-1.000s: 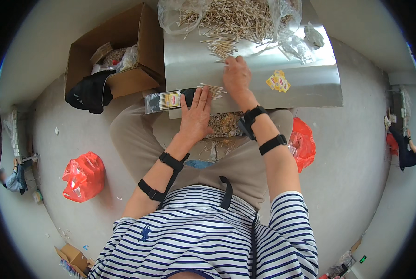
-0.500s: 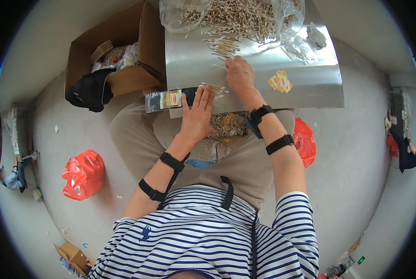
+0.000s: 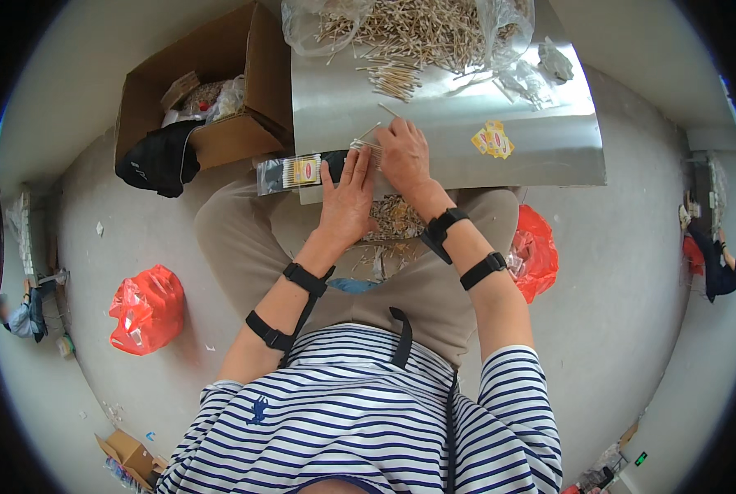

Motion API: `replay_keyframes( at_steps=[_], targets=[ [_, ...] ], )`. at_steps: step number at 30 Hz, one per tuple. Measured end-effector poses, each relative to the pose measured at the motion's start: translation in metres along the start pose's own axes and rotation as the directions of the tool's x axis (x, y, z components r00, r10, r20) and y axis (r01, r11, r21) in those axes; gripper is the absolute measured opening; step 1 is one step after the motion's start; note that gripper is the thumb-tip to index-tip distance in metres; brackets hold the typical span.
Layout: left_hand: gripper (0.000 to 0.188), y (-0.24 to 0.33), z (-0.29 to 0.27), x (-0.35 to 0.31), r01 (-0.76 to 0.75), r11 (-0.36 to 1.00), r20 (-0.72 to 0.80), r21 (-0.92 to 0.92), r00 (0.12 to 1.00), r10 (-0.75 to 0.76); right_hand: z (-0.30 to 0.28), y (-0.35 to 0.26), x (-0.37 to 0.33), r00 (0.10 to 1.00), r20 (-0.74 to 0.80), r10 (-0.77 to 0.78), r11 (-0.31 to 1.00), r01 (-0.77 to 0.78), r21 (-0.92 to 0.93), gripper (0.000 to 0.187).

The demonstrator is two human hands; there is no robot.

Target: Packing wooden sticks into small plastic sleeves and organizing them.

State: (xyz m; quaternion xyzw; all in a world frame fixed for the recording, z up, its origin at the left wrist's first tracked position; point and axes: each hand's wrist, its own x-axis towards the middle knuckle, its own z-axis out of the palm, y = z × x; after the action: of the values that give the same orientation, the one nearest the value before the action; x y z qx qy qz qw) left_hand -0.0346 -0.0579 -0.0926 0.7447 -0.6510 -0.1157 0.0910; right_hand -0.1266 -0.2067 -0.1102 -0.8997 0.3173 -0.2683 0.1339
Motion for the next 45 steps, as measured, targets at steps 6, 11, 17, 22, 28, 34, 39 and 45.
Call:
replay_keyframes(
  at_steps=[6, 11, 17, 22, 28, 34, 39, 45],
  targets=[
    [0.136, 0.000, 0.008, 0.001, -0.001, 0.998, -0.030, 0.070, 1.000, 0.003, 0.013, 0.001, 0.030, 0.983, 0.172, 0.060, 0.998, -0.058, -0.021, 0.009],
    [0.136, 0.000, 0.004, 0.001, -0.007, 0.998, -0.014, 0.057, 1.000, 0.008, 0.013, 0.012, 0.038, 0.985, 0.125, 0.118, 0.991, -0.108, -0.083, 0.009],
    [0.136, -0.002, 0.007, 0.000, 0.005, 0.999, -0.011, 0.046, 1.000, -0.005, 0.015, 0.003, 0.039, 0.983, 0.093, 0.156, 0.988, -0.153, -0.034, 0.011],
    [0.114, 0.001, 0.000, 0.002, -0.018, 1.000, -0.021, 0.001, 1.000, 0.018, 0.021, 0.007, 0.038, 0.968, 0.166, 0.189, 0.980, -0.174, -0.102, 0.012],
    [0.115, -0.002, 0.000, -0.001, 0.003, 1.000, 0.013, 0.006, 1.000, -0.003, 0.000, 0.018, 0.018, 0.945, 0.189, 0.268, 0.954, -0.233, -0.189, 0.016],
    [0.133, -0.001, 0.006, 0.000, -0.010, 0.993, -0.055, 0.121, 0.998, 0.017, 0.006, 0.036, 0.047, 0.922, 0.136, 0.361, 0.918, -0.326, -0.226, 0.018],
    [0.116, 0.004, -0.006, 0.001, -0.007, 1.000, 0.046, -0.004, 0.999, 0.008, 0.007, 0.037, 0.071, 0.947, 0.104, 0.305, 0.945, -0.288, -0.151, 0.018],
    [0.111, -0.002, 0.001, -0.002, 0.000, 1.000, -0.001, 0.003, 1.000, 0.000, -0.022, -0.007, 0.002, 0.982, 0.133, 0.131, 0.991, -0.133, 0.003, 0.037]
  ],
)
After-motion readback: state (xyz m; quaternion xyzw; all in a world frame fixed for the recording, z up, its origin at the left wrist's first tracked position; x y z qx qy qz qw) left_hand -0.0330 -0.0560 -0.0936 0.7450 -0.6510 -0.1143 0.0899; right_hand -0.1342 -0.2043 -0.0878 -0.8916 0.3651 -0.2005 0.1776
